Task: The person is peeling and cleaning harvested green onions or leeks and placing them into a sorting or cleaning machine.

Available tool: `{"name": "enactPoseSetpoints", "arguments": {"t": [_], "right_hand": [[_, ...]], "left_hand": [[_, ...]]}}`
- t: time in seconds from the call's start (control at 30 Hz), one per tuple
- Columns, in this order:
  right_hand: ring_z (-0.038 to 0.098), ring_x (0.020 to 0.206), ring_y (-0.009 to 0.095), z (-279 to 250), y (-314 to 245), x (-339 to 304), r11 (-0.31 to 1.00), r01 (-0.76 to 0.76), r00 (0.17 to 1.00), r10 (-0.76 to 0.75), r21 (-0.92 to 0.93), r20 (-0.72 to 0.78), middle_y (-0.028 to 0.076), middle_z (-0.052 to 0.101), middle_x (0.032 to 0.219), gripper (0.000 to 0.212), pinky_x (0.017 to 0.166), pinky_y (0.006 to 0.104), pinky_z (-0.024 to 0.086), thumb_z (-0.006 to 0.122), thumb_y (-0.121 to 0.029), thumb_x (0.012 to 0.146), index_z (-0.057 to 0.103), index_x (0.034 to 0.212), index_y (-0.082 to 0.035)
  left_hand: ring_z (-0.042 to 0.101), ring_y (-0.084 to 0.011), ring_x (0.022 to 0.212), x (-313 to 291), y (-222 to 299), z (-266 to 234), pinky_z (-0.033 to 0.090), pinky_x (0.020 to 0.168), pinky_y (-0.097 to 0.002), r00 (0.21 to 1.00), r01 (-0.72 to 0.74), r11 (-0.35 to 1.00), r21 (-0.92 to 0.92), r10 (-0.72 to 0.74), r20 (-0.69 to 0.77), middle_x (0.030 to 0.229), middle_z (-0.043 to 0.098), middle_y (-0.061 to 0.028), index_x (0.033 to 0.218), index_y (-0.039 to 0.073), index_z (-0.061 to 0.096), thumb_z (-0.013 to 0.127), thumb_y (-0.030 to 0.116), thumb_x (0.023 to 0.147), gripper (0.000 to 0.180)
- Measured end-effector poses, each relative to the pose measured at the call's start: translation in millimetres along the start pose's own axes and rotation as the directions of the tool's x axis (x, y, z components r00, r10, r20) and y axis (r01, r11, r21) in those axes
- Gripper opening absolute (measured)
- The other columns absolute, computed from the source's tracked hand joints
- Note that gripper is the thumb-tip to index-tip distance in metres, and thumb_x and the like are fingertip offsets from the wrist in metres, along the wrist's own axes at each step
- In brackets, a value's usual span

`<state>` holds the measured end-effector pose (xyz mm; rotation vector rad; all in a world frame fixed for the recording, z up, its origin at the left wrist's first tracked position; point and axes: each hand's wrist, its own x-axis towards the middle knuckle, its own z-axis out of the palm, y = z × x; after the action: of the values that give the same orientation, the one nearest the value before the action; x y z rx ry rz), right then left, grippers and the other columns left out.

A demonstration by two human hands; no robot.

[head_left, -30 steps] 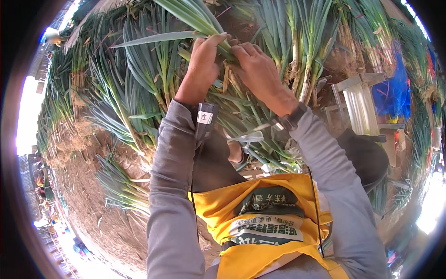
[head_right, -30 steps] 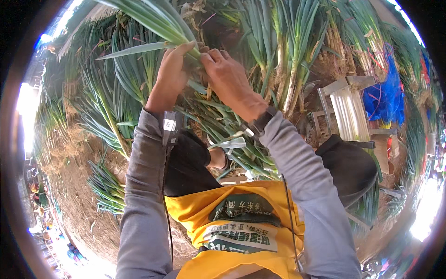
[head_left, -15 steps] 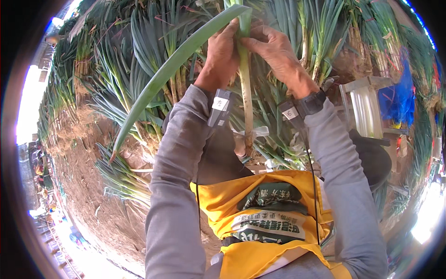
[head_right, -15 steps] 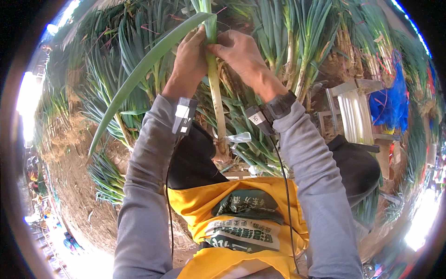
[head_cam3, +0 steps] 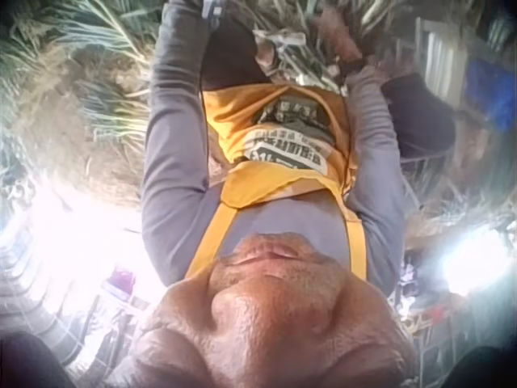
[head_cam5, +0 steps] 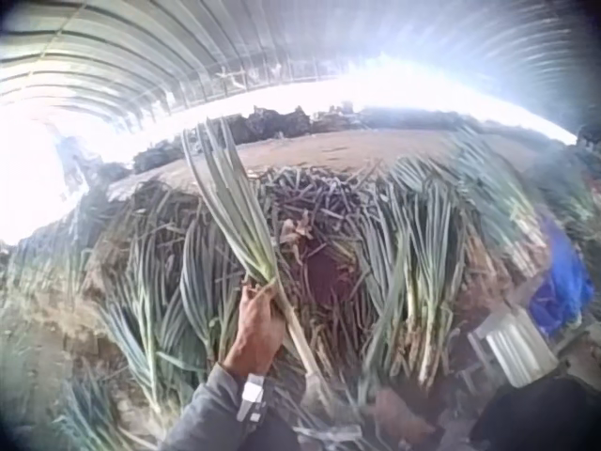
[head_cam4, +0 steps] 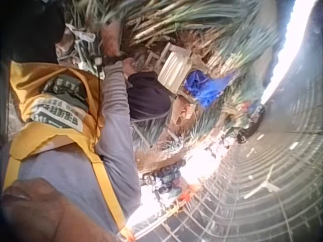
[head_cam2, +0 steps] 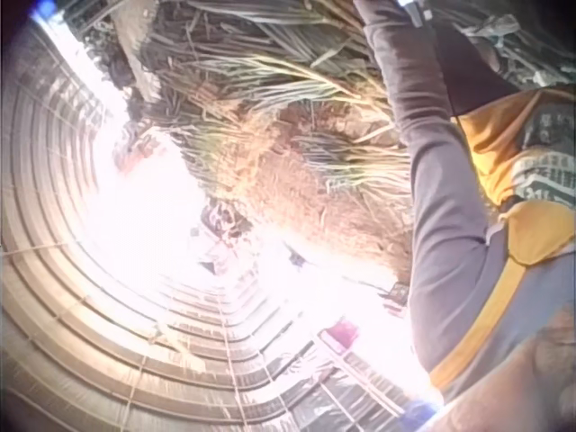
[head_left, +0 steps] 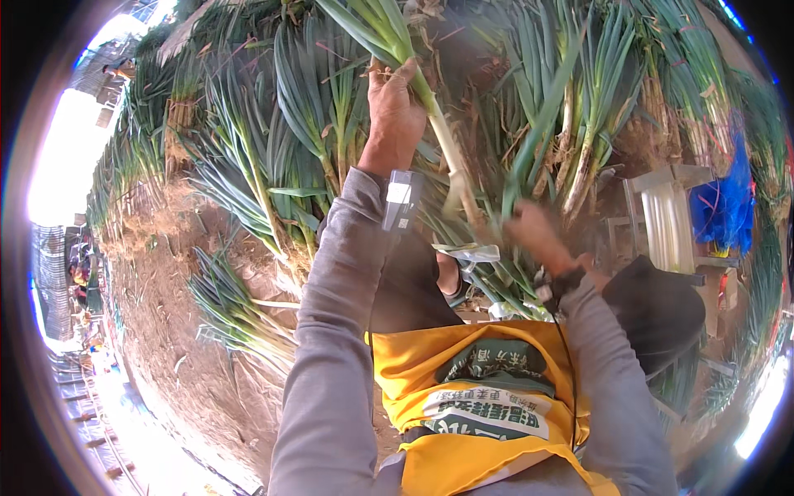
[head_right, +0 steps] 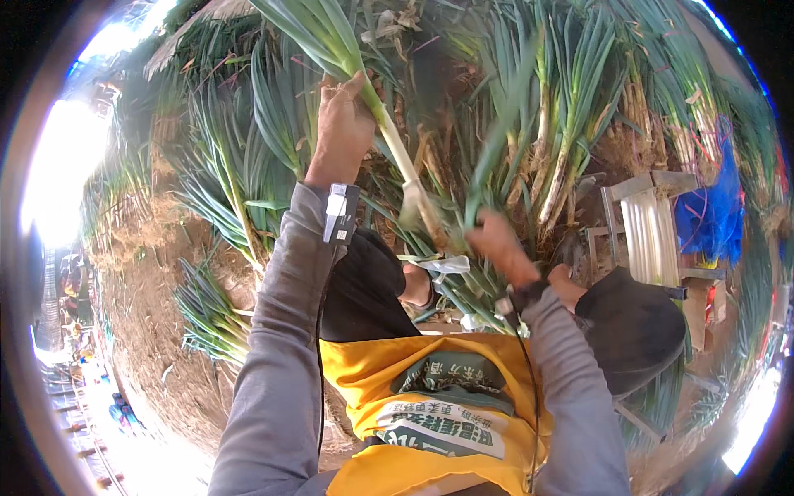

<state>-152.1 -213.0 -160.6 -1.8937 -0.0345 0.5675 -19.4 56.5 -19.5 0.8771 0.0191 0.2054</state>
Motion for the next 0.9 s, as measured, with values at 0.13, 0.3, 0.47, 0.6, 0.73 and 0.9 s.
{"name": "enactPoseSetpoints", "arguments": {"t": [0.13, 0.3, 0.47, 0.6, 0.73, 0.9], "right_hand": [[0.066, 0.101, 0.043, 22, 81, -49, 0.553, 0.062, 0.854, 0.402, -0.831, 0.331, 0.026, 0.069, 0.107, 0.032, 0.086, 0.0482, 0.052, 0.068, -0.022, 0.083, 0.068, 0.105, 0.001], [0.066, 0.106, 0.043, -4, -19, 1, 0.876, 0.370, 0.831, -0.461, -0.311, -0.310, 0.025, 0.069, 0.112, 0.036, 0.088, 0.0446, 0.053, 0.066, -0.025, 0.095, 0.065, 0.118, 0.003], [0.064, 0.108, 0.040, -19, -165, 59, 0.513, 0.728, 0.434, -0.859, -0.455, -0.273, 0.022, 0.066, 0.116, 0.034, 0.089, 0.0424, 0.053, 0.071, -0.007, 0.090, 0.063, 0.121, 0.000], [0.062, 0.110, 0.041, -14, -173, 90, 0.517, 0.600, 0.432, -0.852, -0.611, -0.296, 0.021, 0.065, 0.117, 0.034, 0.088, 0.0455, 0.052, 0.066, -0.011, 0.090, 0.063, 0.123, -0.003], [0.068, 0.089, 0.038, -32, -151, 110, 0.782, 0.276, 0.735, -0.547, -0.559, -0.401, 0.020, 0.071, 0.098, 0.034, 0.082, 0.0465, 0.051, 0.063, -0.024, 0.096, 0.066, 0.121, -0.002], [0.061, 0.101, 0.026, -48, -141, 118, 0.880, 0.424, 0.790, -0.475, -0.214, -0.388, 0.019, 0.067, 0.117, 0.047, 0.091, 0.0353, 0.048, 0.065, -0.032, 0.099, 0.061, 0.129, 0.005]], "left_hand": [[0.062, -0.0226, 0.096, 5, 7, 0, 0.053, 0.086, -0.0384, 0.994, -0.107, 0.994, -0.020, 0.108, 0.009, 0.110, 0.061, -0.0091, 0.129, 0.008, 0.045, 0.057, 0.004, 0.099, 0.032], [0.064, -0.0253, 0.102, -2, -2, 18, 0.054, 0.090, -0.0424, 0.998, -0.021, 0.992, -0.122, 0.028, 0.057, 0.115, 0.060, -0.0087, 0.139, 0.012, 0.043, 0.059, -0.002, 0.096, 0.048], [0.069, -0.0269, 0.091, -13, -14, 38, 0.060, 0.073, -0.0359, 0.997, 0.067, 0.998, -0.003, -0.067, 0.041, 0.111, 0.061, -0.0127, 0.138, 0.014, 0.038, 0.060, -0.005, 0.093, 0.053], [0.069, -0.0261, 0.091, -12, -16, 29, 0.058, 0.073, -0.0377, 0.921, 0.250, 0.963, -0.100, -0.204, 0.333, 0.104, 0.066, -0.0137, 0.122, 0.006, 0.052, 0.055, 0.010, 0.100, 0.023], [0.065, -0.0200, 0.092, -15, -23, 20, 0.051, 0.088, -0.0361, 0.956, -0.045, 0.977, 0.206, -0.018, 0.293, 0.105, 0.066, -0.0108, 0.137, -0.001, 0.048, 0.064, 0.020, 0.096, 0.049], [0.058, -0.0150, 0.096, -2, -41, 29, 0.050, 0.078, -0.0332, 0.987, 0.124, 0.990, 0.067, -0.130, 0.096, 0.105, 0.061, -0.0065, 0.141, 0.001, 0.050, 0.062, 0.024, 0.100, 0.048]]}}
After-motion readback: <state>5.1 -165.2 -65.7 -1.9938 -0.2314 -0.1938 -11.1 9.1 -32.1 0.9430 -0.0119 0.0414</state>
